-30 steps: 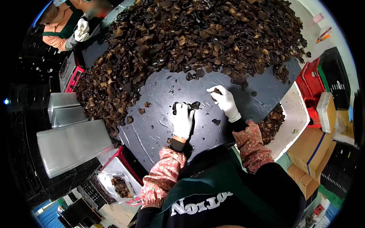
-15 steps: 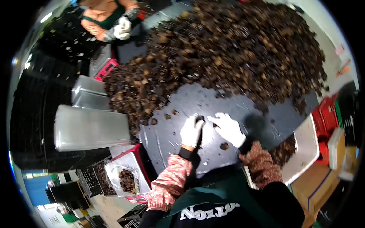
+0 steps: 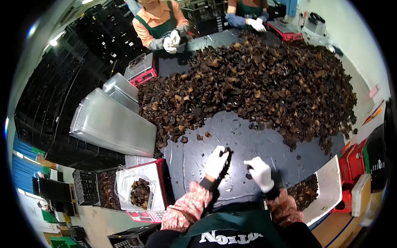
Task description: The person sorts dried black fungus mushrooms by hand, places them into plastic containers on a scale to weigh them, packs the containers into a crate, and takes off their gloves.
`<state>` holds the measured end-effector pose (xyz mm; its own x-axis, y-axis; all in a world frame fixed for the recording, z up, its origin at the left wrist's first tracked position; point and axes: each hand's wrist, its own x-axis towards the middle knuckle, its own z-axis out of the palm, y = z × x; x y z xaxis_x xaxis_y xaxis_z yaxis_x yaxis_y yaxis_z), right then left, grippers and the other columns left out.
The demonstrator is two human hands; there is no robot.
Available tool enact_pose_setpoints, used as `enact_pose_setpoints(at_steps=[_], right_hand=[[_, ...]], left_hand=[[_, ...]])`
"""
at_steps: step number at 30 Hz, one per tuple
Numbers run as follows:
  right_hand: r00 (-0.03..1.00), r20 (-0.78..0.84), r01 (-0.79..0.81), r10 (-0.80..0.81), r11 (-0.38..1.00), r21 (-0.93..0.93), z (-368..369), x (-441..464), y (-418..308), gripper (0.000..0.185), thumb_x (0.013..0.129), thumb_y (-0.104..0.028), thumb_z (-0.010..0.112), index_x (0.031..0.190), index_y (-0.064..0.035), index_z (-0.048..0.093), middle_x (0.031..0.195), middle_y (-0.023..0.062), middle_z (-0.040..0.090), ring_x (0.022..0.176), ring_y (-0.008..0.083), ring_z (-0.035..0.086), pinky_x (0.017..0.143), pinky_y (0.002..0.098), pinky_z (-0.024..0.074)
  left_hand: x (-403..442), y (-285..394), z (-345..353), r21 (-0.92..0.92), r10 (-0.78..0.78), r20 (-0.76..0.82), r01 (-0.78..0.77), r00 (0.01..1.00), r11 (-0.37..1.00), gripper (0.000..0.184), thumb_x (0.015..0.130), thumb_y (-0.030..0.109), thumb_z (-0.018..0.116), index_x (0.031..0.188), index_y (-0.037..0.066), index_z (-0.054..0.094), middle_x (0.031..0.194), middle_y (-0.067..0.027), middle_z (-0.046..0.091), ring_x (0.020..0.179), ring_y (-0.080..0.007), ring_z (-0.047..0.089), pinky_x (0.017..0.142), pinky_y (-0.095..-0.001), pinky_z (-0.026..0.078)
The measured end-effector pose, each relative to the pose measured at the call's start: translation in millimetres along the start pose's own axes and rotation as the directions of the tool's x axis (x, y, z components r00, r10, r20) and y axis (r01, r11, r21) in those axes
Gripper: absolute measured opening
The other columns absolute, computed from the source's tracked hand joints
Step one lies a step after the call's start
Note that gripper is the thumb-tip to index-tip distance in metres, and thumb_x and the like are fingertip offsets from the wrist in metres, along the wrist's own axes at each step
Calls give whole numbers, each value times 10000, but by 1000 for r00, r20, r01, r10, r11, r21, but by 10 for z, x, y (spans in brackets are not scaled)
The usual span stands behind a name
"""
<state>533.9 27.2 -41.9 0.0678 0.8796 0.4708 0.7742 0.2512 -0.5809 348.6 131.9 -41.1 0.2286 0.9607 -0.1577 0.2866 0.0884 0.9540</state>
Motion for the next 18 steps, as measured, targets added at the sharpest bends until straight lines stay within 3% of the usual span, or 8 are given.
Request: enact_pose_setpoints(at_steps=[1, 3, 6, 11, 13, 15, 16, 18], right_hand=[[999, 34, -15, 17, 996, -82, -14, -98, -111, 345, 653, -44, 714, 985, -138, 722, 866, 75, 618, 769, 243, 628, 641, 350, 520], [986, 141, -65, 91, 981, -181, 52, -321, -267, 458, 643, -95, 741, 1086, -209, 713, 963, 51, 626, 824, 233, 619, 656, 338, 533], [984, 177, 27, 33, 946, -323, 146, -426, -431, 450, 637, -122, 747, 1077, -208, 709, 990, 50, 622, 846, 237, 605, 655, 335, 536], [993, 107, 66, -57, 995, -79, 234, -412, -193, 238, 657, -3, 636, 862, -113, 685, 906, 90, 620, 845, 278, 600, 707, 359, 514], [975, 199, -104, 96, 994, 31, 227, -340, -162, 255, 664, 40, 600, 864, -81, 703, 868, 104, 628, 843, 278, 612, 747, 350, 505], [985, 130, -130, 110, 979, 160, 306, -265, -208, 234, 724, 53, 570, 882, -55, 704, 850, 87, 636, 729, 210, 623, 668, 310, 502], [807, 346, -571, 478, 782, 250, 330, -214, -268, 245, 787, 55, 570, 964, -50, 704, 865, 71, 626, 675, 153, 603, 576, 288, 481], [716, 529, -679, 455, 633, 373, 421, 34, -695, 189, 858, 20, 572, 973, -54, 702, 867, 29, 605, 580, 74, 529, 475, 233, 406]], left_hand=[[-117, 95, -88, -50, -46, 9, 47, 999, 998, 90, 922, 118, 638, 924, 74, 560, 674, 5, 575, 519, -51, 515, 490, -222, 403], [-335, 40, -239, -295, -32, 10, 33, 999, 955, 95, 931, 122, 638, 949, 66, 563, 669, 8, 574, 519, -52, 501, 488, -210, 394], [-732, 89, -562, -334, -56, -63, 32, 996, 942, 114, 936, 128, 634, 996, 64, 562, 668, 6, 564, 547, -60, 513, 498, -217, 404], [-1277, 55, -1170, -341, -23, -407, -129, 913, 931, 104, 932, 65, 616, 1005, 51, 544, 720, -14, 581, 569, -71, 536, 511, -223, 426], [-1499, 176, -1513, -324, -14, -573, -210, 820, 923, 73, 938, 30, 585, 985, 59, 538, 699, -2, 542, 560, -67, 503, 508, -226, 411], [-1743, 174, -1943, -208, -2, -711, -207, 704, 956, 103, 937, 32, 584, 1016, 62, 526, 747, -5, 538, 583, -63, 472, 513, -227, 381], [-1864, 124, -2145, -188, 18, -790, -270, 613, 944, 130, 938, 42, 589, 1051, 58, 529, 773, -10, 532, 589, -63, 458, 525, -232, 381], [-2116, -31, -2520, -121, -9, -871, -196, 491, 973, 199, 939, 77, 606, 1112, 21, 524, 825, -29, 550, 662, -94, 502, 616, -254, 424]])
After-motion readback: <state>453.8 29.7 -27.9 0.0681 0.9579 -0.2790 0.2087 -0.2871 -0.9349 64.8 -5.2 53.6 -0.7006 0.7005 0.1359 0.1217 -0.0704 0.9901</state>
